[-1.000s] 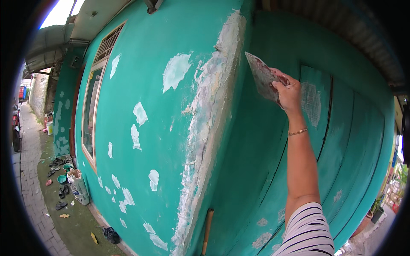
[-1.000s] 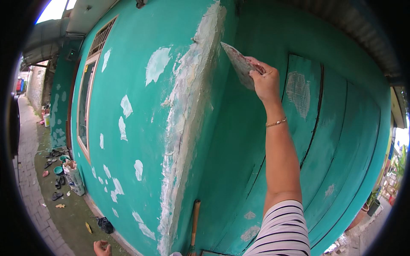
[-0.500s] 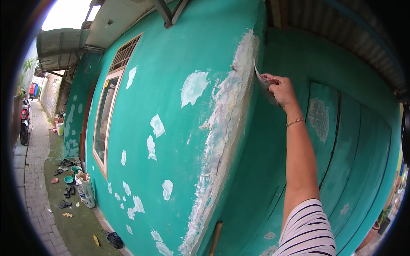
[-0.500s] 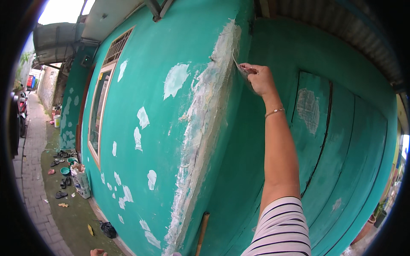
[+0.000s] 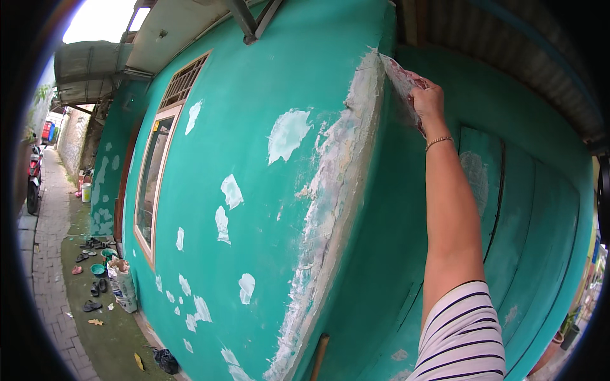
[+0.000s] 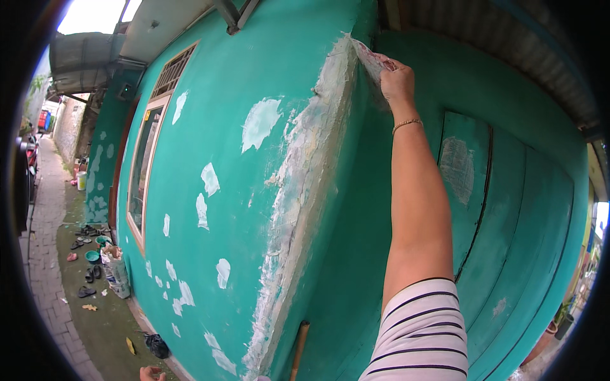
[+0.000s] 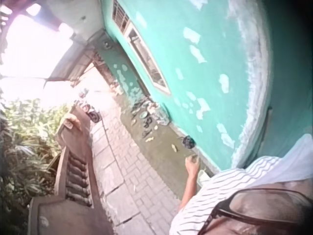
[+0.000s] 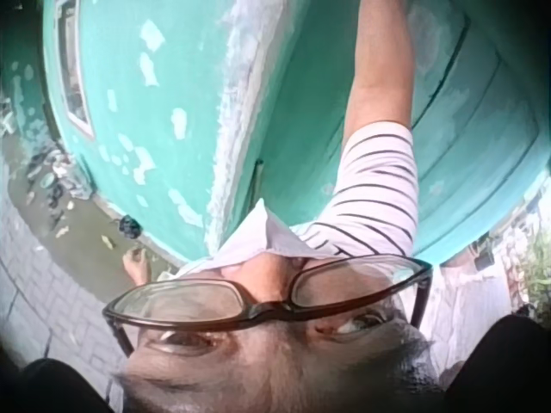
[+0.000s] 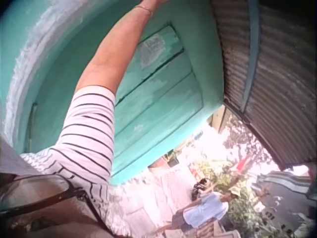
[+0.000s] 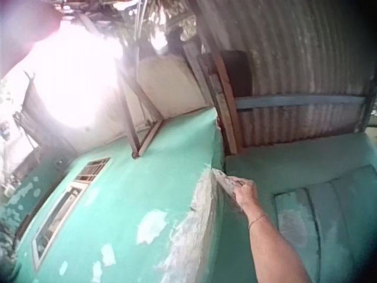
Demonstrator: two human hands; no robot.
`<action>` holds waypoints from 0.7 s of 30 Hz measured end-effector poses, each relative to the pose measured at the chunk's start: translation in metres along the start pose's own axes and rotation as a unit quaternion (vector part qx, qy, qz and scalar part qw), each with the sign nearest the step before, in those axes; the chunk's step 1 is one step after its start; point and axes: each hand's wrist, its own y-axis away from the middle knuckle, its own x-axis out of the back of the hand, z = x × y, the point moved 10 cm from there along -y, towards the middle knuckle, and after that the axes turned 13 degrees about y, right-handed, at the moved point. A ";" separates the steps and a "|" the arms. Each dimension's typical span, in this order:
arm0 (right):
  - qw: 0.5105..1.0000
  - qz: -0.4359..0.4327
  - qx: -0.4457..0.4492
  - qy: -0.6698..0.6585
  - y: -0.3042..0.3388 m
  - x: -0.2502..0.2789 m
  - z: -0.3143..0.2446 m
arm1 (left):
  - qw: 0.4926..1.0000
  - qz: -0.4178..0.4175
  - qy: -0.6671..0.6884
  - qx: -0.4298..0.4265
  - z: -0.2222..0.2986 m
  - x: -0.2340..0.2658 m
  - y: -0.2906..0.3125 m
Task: The person applies a white filler substance to a green exterior wall using a putty knife and then smooths it over damaged areas by hand.
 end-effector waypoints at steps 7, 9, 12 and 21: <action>0.971 -0.226 -0.054 -0.050 0.038 -0.011 -0.004 | 0.998 0.032 0.030 0.039 -0.054 0.025 0.002; 0.978 -0.193 -0.059 -0.059 0.052 0.012 -0.020 | 0.999 0.037 0.002 0.033 -0.035 0.044 0.002; 0.993 -0.096 -0.037 -0.061 0.035 0.029 -0.015 | 0.998 0.048 -0.001 0.028 -0.024 0.046 -0.007; 0.967 0.096 0.068 0.227 -0.001 -0.023 -0.033 | 0.999 0.027 0.004 0.020 -0.028 0.020 -0.017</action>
